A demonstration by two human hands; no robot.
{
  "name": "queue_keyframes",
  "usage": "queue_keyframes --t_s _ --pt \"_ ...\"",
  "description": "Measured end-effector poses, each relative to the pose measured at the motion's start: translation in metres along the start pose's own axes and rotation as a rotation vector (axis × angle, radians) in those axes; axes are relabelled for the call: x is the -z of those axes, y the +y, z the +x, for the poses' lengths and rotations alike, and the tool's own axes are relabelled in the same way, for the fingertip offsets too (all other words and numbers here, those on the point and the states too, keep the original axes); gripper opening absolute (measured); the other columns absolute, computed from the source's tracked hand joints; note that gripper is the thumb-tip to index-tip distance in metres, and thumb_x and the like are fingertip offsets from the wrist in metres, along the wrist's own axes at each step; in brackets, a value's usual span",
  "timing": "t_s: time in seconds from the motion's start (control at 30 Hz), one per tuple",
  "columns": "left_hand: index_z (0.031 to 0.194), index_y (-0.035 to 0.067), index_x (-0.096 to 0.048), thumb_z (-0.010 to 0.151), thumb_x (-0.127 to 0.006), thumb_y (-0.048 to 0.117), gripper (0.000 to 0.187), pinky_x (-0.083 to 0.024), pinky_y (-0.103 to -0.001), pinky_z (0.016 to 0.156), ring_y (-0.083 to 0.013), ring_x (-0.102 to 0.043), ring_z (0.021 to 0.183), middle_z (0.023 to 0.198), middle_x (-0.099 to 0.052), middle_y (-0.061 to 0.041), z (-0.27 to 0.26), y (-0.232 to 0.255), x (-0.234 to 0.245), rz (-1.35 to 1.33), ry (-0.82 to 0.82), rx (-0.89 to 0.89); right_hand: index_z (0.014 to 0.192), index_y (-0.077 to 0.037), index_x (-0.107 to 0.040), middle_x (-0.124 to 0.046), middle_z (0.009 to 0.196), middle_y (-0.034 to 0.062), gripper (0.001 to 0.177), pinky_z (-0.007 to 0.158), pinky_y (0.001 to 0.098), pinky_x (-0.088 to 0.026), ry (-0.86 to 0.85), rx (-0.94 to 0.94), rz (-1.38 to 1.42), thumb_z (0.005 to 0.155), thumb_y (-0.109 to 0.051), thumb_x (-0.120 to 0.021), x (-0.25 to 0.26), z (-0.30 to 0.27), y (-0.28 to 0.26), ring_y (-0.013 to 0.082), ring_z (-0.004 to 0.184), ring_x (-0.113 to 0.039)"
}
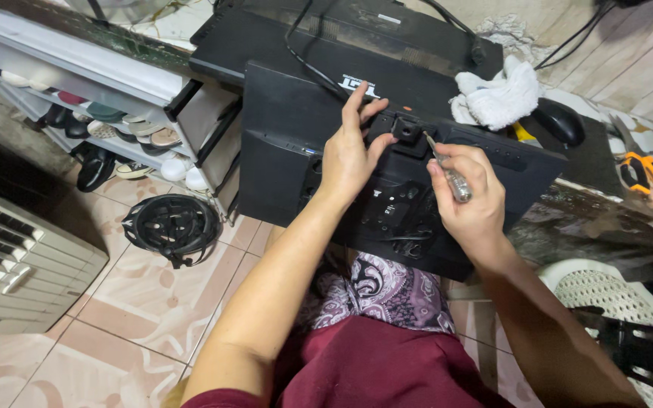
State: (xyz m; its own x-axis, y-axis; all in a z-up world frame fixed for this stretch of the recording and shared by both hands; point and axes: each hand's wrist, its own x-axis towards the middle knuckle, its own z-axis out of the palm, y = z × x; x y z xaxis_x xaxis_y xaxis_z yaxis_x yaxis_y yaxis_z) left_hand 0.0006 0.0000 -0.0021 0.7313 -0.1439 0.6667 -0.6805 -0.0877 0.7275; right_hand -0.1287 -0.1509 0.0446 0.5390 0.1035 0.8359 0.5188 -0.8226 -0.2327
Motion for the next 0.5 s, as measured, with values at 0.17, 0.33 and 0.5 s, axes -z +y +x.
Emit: queue_keyframes --t_s 0.17,0.33,0.5 --pt "0.158 0.012 -0.024 0.084 -0.085 0.015 0.096 -0.063 -0.033 0.092 -0.0270 -0.075 0.113 0.136 -0.070 -0.002 0.000 -0.003 -0.001 -0.005 0.003 0.011 0.120 -0.001 -0.049 -0.068 0.119 0.0207 0.029 0.081 0.0336 -0.058 0.055 -0.026 0.094 0.104 0.007 -0.072 0.004 0.006 -0.010 0.0272 0.095 -0.071" --pt "0.157 0.013 -0.024 0.084 -0.085 0.017 0.096 -0.063 -0.031 0.087 -0.0243 -0.077 0.105 0.134 -0.072 -0.001 0.001 -0.005 -0.002 0.014 -0.007 0.053 0.111 -0.001 -0.051 -0.066 0.119 0.0237 0.027 0.083 0.0348 -0.060 -0.023 0.063 0.212 0.096 0.008 -0.071 -0.005 0.011 -0.024 0.0291 0.097 -0.073" --pt "0.159 0.010 -0.021 0.083 -0.085 0.016 0.099 -0.063 -0.031 0.086 -0.0244 -0.077 0.105 0.131 -0.072 -0.002 0.001 -0.006 -0.001 -0.009 0.022 0.035 0.113 0.001 -0.054 -0.069 0.121 0.0232 0.025 0.087 0.0356 -0.060 -0.075 0.059 0.091 0.098 0.010 -0.072 -0.028 0.018 -0.024 0.0299 0.101 -0.074"
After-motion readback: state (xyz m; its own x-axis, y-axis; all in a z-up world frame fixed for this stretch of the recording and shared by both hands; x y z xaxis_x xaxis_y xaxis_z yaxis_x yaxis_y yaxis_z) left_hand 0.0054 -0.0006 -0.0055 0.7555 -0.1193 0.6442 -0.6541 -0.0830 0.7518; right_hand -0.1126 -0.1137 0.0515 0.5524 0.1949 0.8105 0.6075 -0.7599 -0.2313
